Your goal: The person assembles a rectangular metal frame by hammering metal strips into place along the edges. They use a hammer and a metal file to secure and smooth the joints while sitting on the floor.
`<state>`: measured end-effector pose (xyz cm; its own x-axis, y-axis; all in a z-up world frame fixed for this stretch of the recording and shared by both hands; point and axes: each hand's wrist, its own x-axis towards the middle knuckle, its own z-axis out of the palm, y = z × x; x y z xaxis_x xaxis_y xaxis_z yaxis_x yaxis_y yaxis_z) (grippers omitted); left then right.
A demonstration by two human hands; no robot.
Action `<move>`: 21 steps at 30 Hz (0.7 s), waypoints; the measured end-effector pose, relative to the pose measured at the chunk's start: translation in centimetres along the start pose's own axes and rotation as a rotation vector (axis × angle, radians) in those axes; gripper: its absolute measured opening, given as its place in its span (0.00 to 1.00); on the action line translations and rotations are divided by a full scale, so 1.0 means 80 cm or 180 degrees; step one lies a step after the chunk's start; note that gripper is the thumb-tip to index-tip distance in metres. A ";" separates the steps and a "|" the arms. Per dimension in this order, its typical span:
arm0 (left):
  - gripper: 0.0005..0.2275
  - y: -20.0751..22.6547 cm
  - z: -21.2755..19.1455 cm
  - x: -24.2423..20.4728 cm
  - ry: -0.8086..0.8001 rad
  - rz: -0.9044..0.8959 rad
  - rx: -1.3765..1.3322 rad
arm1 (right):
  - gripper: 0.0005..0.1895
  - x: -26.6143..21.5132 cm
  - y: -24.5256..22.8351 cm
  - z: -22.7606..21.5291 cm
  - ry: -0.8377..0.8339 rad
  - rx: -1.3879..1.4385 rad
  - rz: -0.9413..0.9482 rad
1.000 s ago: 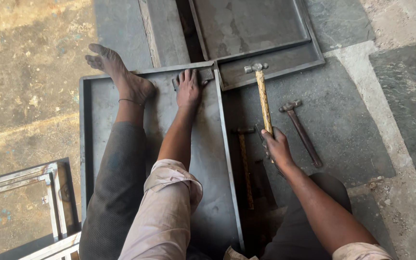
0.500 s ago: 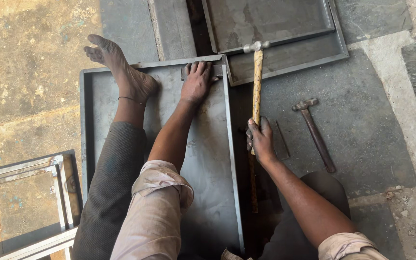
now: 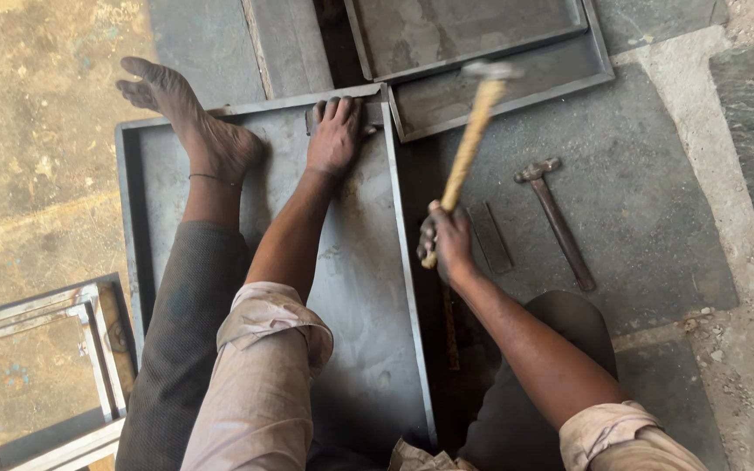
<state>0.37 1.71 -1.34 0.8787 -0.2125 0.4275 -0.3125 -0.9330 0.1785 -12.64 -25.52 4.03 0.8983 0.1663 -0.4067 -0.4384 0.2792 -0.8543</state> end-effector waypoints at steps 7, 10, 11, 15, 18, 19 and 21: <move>0.26 -0.007 -0.007 0.041 0.0277 0.0206 0.0297 | 0.12 0.023 -0.038 -0.005 0.0080 -0.0091 -0.0009; 0.23 -0.002 -0.004 0.004 -0.0234 -0.0115 0.0226 | 0.15 0.014 -0.008 -0.020 0.0163 0.0237 -0.0587; 0.24 -0.002 -0.005 0.009 -0.0206 -0.0127 0.0179 | 0.16 0.019 -0.003 -0.020 0.0174 0.0174 -0.0477; 0.27 0.013 -0.015 0.028 -0.0227 -0.0190 0.0076 | 0.11 0.015 0.013 -0.005 -0.0117 -0.0601 0.0784; 0.27 0.005 -0.023 0.035 -0.0159 -0.0176 0.0140 | 0.13 0.016 0.003 -0.005 -0.0041 -0.1434 -0.0219; 0.27 0.004 -0.019 0.034 -0.0095 -0.0158 0.0153 | 0.13 0.017 -0.004 -0.014 -0.0048 -0.1843 -0.0864; 0.25 0.006 -0.007 0.011 -0.0089 -0.0174 0.0071 | 0.13 0.006 -0.010 -0.038 -0.0067 -0.2614 -0.2011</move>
<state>0.80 1.27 -0.42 0.9040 -0.1689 0.3927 -0.2559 -0.9496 0.1809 -11.79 -28.52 3.55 0.9536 0.2323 0.1915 0.2743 -0.4083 -0.8706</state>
